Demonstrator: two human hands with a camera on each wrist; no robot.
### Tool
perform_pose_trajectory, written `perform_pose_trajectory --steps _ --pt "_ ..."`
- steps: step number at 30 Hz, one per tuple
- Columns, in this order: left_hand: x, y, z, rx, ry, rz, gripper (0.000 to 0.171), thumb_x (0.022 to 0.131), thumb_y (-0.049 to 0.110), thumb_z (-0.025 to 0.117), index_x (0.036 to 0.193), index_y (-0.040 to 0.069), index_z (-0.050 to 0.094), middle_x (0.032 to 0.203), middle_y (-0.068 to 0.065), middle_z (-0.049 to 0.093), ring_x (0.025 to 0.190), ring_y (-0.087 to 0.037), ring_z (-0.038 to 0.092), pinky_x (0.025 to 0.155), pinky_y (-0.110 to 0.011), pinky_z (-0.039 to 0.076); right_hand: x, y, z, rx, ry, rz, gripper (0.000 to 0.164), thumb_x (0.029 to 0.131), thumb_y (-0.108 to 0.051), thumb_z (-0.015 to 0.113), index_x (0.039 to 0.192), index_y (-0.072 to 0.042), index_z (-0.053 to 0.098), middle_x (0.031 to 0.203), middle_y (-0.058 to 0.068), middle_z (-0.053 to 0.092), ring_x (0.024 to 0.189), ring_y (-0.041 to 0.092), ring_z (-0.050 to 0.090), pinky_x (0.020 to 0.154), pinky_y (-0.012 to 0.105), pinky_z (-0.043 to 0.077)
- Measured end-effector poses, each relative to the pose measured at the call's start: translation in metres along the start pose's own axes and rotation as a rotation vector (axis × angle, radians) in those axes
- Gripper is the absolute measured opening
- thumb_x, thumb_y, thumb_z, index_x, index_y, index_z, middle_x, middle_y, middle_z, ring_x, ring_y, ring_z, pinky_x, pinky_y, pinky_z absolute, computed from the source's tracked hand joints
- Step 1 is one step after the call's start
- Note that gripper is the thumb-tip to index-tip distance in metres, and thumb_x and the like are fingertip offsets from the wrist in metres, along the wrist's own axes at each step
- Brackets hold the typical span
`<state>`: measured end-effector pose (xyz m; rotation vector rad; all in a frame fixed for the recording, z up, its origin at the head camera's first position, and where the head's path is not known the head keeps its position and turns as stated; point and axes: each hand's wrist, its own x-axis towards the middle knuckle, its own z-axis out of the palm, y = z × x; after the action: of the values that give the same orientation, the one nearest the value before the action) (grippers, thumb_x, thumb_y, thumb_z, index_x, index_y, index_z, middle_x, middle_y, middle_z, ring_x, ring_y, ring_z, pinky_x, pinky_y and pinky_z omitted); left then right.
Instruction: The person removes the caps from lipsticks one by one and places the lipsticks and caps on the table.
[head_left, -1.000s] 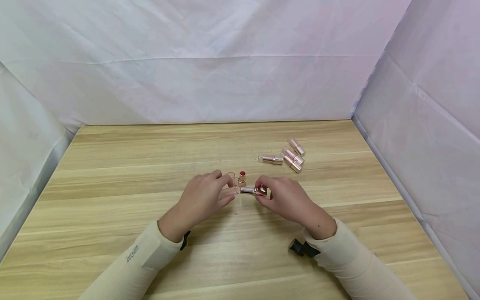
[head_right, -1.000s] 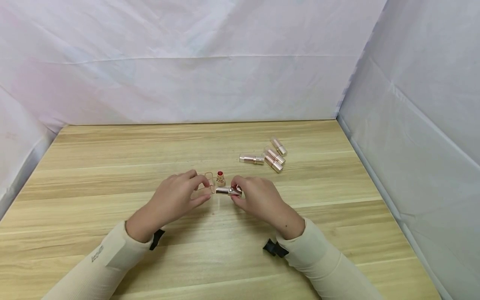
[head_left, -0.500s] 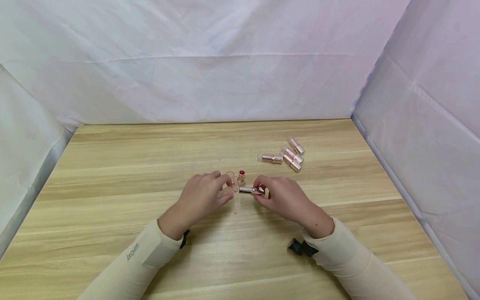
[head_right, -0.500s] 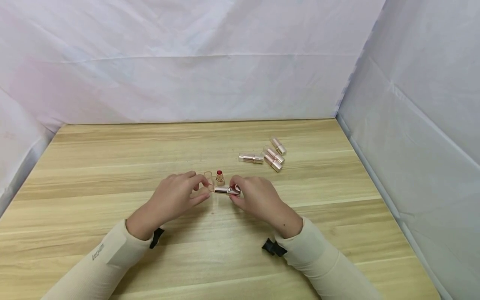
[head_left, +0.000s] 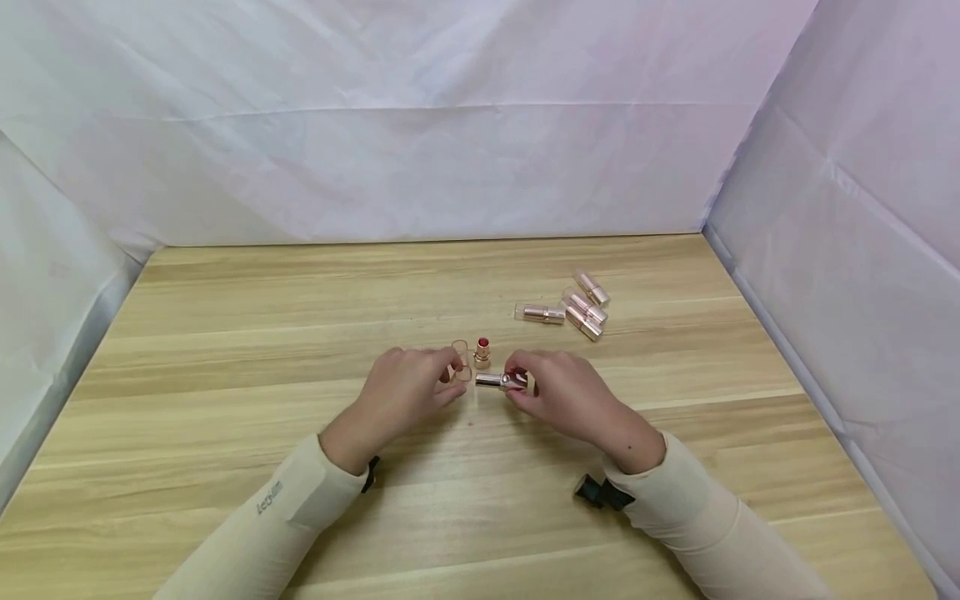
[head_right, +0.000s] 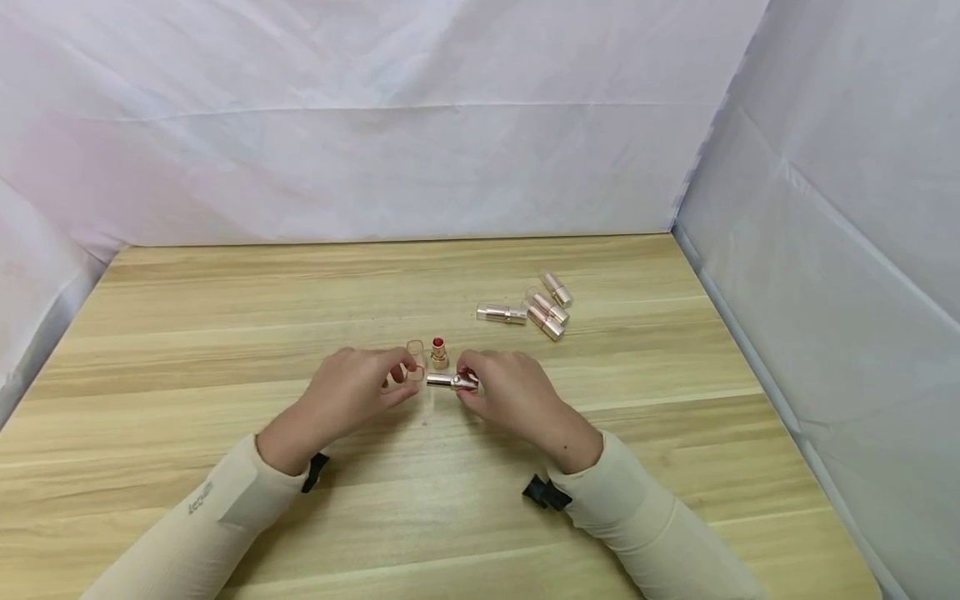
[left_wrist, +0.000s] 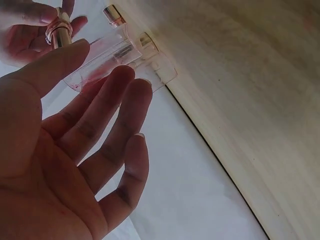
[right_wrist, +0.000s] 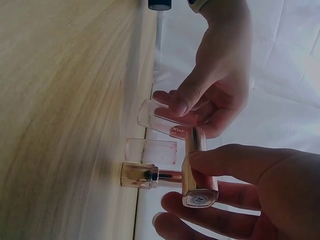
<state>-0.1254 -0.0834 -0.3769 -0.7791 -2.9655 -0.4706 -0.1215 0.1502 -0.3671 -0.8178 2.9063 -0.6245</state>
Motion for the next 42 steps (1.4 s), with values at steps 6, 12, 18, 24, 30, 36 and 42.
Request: perform_pose_trajectory --steps 6,12,18,24,30,36,42 --pt "0.002 0.0 0.002 -0.011 -0.031 -0.021 0.019 0.088 0.033 0.077 0.101 0.02 0.072 0.087 0.008 0.077 0.075 -0.011 0.072 0.068 -0.036 0.052 0.001 0.0 0.001 -0.034 0.06 -0.002 0.019 0.085 -0.025 0.08 0.1 -0.017 0.073 0.093 -0.001 0.061 0.078 0.012 0.051 0.064 0.025 0.044" --pt "0.002 0.0 0.003 -0.024 -0.039 -0.042 0.02 0.088 0.032 0.077 0.102 0.019 0.073 0.089 0.007 0.078 0.079 -0.014 0.073 0.069 -0.038 0.052 0.002 0.001 0.004 -0.029 0.072 -0.013 0.02 0.084 -0.025 0.082 0.099 -0.016 0.073 0.087 -0.001 0.06 0.081 0.012 0.053 0.07 0.027 0.047" --pt "0.001 -0.002 0.004 -0.032 -0.037 -0.052 0.021 0.088 0.032 0.078 0.103 0.019 0.073 0.09 0.006 0.078 0.082 -0.015 0.074 0.069 -0.039 0.053 0.005 0.002 0.009 0.0 0.053 -0.013 0.019 0.084 -0.024 0.082 0.1 -0.018 0.074 0.088 -0.004 0.061 0.086 0.013 0.057 0.074 0.029 0.049" --pt "0.001 -0.003 0.005 -0.037 -0.039 -0.051 0.021 0.088 0.033 0.077 0.103 0.019 0.073 0.091 0.006 0.078 0.083 -0.016 0.074 0.072 -0.041 0.054 0.009 0.007 0.015 0.057 -0.002 0.024 0.02 0.085 -0.023 0.081 0.103 -0.019 0.074 0.089 -0.004 0.065 0.087 0.014 0.06 0.076 0.03 0.05" --pt "0.002 -0.003 0.006 -0.042 -0.051 -0.055 0.021 0.087 0.032 0.078 0.102 0.019 0.073 0.09 0.006 0.078 0.085 -0.015 0.074 0.074 -0.042 0.053 0.015 0.015 0.021 0.178 -0.067 0.065 0.016 0.088 -0.023 0.078 0.102 -0.018 0.073 0.085 -0.007 0.07 0.079 0.008 0.064 0.072 0.026 0.052" --pt "0.002 -0.002 0.007 -0.044 -0.064 -0.058 0.022 0.087 0.033 0.078 0.102 0.018 0.073 0.09 0.006 0.078 0.085 -0.015 0.074 0.075 -0.042 0.053 0.017 0.019 0.025 0.263 -0.071 0.071 0.015 0.088 -0.02 0.078 0.101 -0.016 0.072 0.085 -0.006 0.071 0.078 0.006 0.065 0.072 0.024 0.053" --pt "0.003 -0.003 0.008 -0.049 -0.061 -0.06 0.02 0.087 0.033 0.078 0.101 0.019 0.073 0.089 0.007 0.078 0.085 -0.014 0.074 0.074 -0.04 0.053 0.019 0.022 0.033 0.342 -0.048 0.07 0.012 0.088 -0.017 0.078 0.098 -0.017 0.072 0.086 -0.005 0.072 0.078 0.006 0.065 0.072 0.024 0.054"
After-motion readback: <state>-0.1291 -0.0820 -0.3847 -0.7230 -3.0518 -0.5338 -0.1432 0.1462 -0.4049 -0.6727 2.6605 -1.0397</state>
